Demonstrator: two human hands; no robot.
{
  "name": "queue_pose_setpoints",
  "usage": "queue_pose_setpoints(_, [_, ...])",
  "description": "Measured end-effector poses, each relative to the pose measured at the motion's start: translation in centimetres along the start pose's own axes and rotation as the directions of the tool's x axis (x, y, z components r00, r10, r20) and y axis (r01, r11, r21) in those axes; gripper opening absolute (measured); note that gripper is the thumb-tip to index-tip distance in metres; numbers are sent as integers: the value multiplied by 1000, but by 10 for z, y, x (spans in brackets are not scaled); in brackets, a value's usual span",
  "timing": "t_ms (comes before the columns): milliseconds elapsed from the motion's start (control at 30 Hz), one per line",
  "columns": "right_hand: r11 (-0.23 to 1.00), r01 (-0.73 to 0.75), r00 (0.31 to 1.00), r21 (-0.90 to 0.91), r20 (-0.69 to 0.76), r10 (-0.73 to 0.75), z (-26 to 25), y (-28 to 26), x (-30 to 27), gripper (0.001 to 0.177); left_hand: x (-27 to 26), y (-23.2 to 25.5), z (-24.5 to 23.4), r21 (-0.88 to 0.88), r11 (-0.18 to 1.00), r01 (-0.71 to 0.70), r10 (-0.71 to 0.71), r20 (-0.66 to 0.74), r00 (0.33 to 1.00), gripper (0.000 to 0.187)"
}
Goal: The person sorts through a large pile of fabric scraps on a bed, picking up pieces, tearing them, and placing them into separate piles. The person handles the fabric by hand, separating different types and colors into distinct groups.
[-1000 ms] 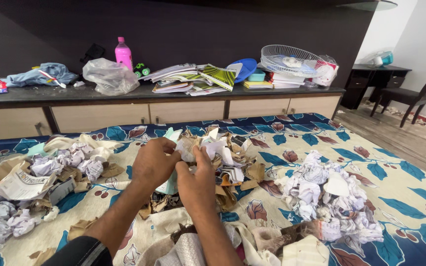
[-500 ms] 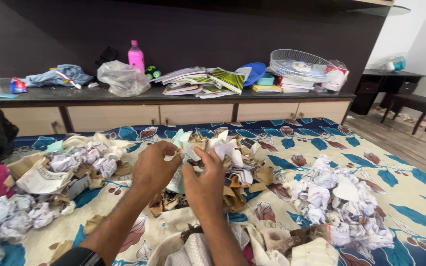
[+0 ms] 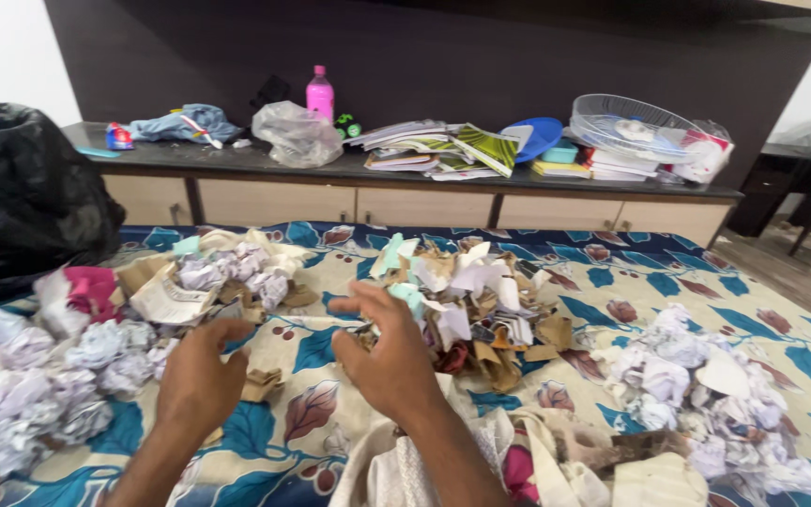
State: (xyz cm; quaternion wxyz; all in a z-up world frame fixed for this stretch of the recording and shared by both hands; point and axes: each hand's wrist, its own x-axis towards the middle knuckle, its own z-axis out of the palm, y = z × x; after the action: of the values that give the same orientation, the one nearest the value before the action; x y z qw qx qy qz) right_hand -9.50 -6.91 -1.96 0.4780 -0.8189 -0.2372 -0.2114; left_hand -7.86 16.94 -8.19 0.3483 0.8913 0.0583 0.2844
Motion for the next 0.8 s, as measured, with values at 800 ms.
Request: queue_pose_setpoints(800, [953,-284,830,106,525,189,46,-3,-25,46,-59,-19,4,40,999,-27,24,54,998,51])
